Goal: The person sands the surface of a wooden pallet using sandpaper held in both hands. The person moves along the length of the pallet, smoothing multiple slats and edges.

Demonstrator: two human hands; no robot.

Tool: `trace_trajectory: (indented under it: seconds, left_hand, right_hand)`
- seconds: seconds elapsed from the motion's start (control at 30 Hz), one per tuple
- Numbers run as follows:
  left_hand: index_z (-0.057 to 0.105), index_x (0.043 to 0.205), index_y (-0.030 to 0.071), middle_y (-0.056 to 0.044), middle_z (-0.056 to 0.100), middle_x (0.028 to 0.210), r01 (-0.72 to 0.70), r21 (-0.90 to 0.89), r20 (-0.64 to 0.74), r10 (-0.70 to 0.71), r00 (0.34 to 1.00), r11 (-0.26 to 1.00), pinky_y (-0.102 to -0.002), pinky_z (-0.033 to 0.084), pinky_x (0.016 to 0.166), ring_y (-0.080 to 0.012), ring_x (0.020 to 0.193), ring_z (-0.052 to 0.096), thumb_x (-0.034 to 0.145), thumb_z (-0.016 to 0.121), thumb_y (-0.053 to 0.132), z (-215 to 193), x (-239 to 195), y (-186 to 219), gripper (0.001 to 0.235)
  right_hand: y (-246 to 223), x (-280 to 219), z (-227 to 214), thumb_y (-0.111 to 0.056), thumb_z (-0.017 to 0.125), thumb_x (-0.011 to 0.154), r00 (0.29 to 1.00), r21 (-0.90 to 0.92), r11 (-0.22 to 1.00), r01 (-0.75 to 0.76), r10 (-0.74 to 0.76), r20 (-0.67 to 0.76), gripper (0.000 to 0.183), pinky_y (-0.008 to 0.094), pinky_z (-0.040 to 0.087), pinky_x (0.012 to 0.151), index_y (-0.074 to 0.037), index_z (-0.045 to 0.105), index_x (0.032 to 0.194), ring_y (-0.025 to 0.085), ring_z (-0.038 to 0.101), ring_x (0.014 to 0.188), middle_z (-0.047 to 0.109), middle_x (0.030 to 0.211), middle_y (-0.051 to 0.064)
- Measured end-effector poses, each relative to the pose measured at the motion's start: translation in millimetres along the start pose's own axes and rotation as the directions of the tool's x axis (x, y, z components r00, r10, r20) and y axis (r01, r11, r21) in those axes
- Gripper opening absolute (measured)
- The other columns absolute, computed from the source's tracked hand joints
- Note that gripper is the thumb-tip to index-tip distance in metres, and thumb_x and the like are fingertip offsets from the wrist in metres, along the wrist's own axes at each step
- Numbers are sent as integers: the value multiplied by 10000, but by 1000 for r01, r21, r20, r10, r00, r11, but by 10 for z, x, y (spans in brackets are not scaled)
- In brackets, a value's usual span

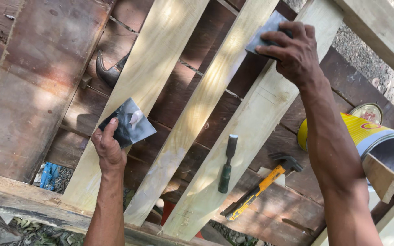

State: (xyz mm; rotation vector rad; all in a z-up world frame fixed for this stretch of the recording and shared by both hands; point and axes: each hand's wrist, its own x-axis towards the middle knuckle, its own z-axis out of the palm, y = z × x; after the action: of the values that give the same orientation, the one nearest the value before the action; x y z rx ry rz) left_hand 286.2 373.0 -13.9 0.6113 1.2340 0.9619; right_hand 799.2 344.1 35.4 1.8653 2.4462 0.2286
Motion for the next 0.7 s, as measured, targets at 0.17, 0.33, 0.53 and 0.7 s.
trace_trajectory:
  seconds: [0.17,0.33,0.53,0.7]
  left_hand:
    - [695,1151,-33,-74,703,1131,4,-11,-41,-5,999,1000,-296,500,958,-177,1029,651,945,599,127,33,26,26,278]
    - [711,1133,-29,-71,725,1129,20,-18,-9,-21,1000,1000,-299,515,952,-181,1009,662,909,578,137,37,-14,71,309]
    - [689,1106,-42,-81,704,1118,30,52,-45,-27,999,998,-309,504,952,-187,1012,645,934,604,144,10,3,46,268]
    - [714,1092,-23,-70,715,1092,44,67,-36,-42,998,997,-308,506,944,-178,1007,652,918,573,148,15,-59,57,282]
  right_hand:
    - [60,-61,-95,-49,811,898,998,16,998,-56,57,-36,392,404,405,1087,-370,799,1122,200,546,1319,734,1324,-115]
    - [251,54,156,-10,769,964,995,47,999,-22,27,-98,407,384,402,1096,-351,775,1184,189,547,1334,723,1361,-114]
    - [320,-71,129,-30,770,986,995,-21,999,-44,42,-90,375,372,403,1065,-363,793,1156,182,551,1333,731,1341,-123]
    - [483,100,254,-97,781,966,985,26,998,-48,52,-162,316,406,395,1070,-322,785,1188,211,542,1338,724,1360,-85]
